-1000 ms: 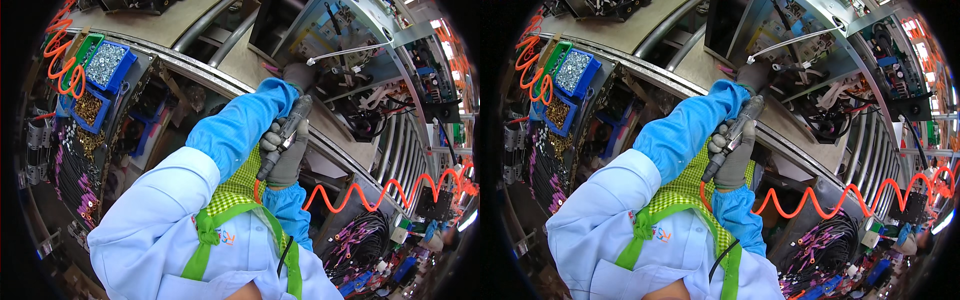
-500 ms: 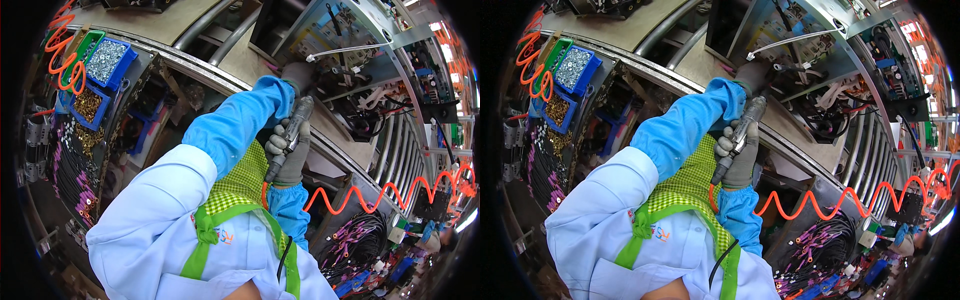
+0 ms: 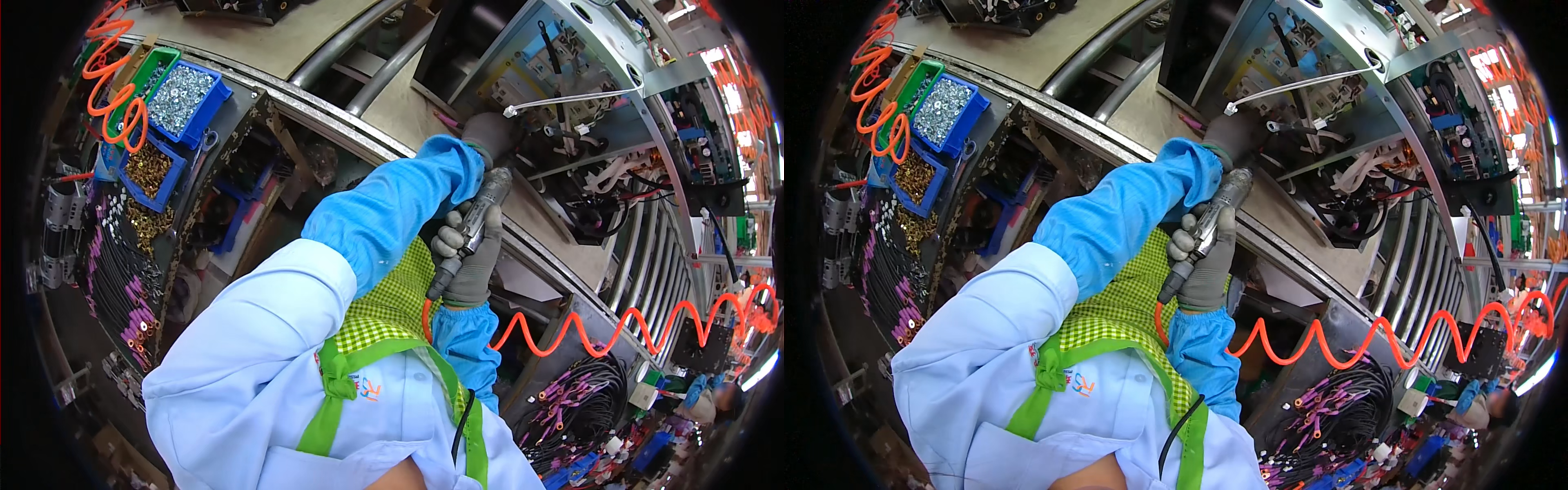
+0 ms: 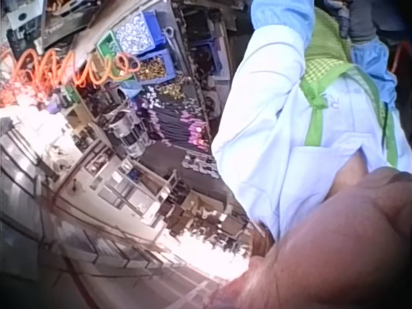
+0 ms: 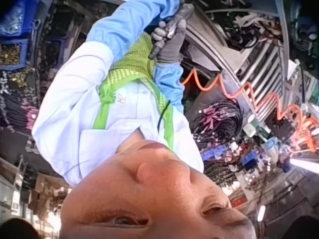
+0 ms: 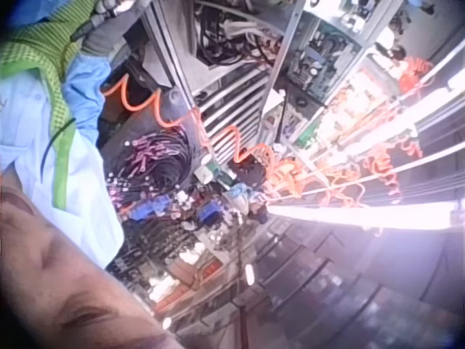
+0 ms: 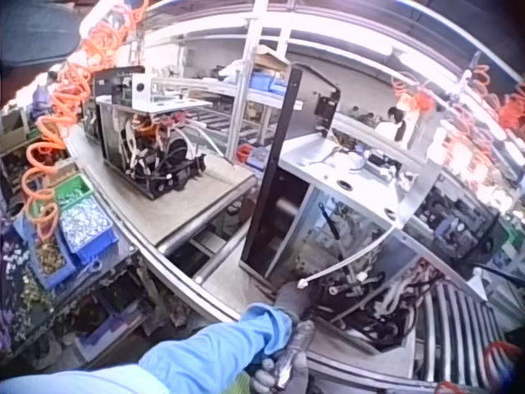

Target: The person works on an electronic assembly, using a pneumatic tool to secure components inside a metal chassis. They handle various wires and connectors, organizing them within the unit while wearing protective gloves and an apron.

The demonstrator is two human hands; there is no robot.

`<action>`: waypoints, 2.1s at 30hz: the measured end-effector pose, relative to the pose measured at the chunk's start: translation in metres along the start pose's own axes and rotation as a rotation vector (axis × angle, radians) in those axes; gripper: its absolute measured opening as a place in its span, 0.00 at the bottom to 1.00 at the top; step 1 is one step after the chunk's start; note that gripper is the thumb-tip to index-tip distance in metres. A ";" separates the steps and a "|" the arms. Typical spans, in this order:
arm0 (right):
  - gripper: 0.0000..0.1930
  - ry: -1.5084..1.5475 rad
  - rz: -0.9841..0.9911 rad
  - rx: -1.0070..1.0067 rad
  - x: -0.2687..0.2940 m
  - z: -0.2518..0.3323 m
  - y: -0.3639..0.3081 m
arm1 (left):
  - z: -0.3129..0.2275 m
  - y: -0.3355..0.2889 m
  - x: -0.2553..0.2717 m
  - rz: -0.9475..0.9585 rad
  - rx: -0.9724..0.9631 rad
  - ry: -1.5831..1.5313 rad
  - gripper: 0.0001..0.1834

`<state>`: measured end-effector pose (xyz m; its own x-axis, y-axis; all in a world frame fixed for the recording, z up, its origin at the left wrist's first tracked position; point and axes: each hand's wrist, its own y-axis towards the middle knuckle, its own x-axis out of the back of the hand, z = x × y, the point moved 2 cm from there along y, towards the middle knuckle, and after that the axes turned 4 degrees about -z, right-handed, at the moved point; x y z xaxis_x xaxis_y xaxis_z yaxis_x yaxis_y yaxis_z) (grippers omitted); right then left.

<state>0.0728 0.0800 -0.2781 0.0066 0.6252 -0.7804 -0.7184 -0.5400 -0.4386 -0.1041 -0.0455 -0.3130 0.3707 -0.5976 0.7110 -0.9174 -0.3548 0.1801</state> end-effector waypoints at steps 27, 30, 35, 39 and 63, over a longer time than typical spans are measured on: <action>0.22 -0.066 0.033 0.013 0.017 -0.002 0.005 | -0.017 -0.016 0.029 0.077 -0.093 0.068 0.16; 0.23 -0.075 0.034 -0.010 0.020 -0.002 0.008 | 0.000 -0.002 0.012 0.106 -0.175 0.115 0.18; 0.25 -0.192 -0.024 0.069 0.013 -0.001 -0.014 | -0.014 -0.016 0.043 0.179 -0.141 0.308 0.16; 0.27 -0.354 -0.027 0.127 0.016 -0.003 -0.048 | -0.019 -0.056 0.071 -0.094 -0.168 0.048 0.21; 0.25 -0.107 0.098 -0.007 0.015 0.031 -0.018 | -0.041 -0.076 0.037 0.104 -0.017 -0.491 0.27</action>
<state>0.0638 0.1167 -0.2686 -0.1373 0.6256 -0.7679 -0.7074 -0.6046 -0.3661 -0.0265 -0.0109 -0.2727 0.2973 -0.8986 0.3227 -0.9540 -0.2657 0.1390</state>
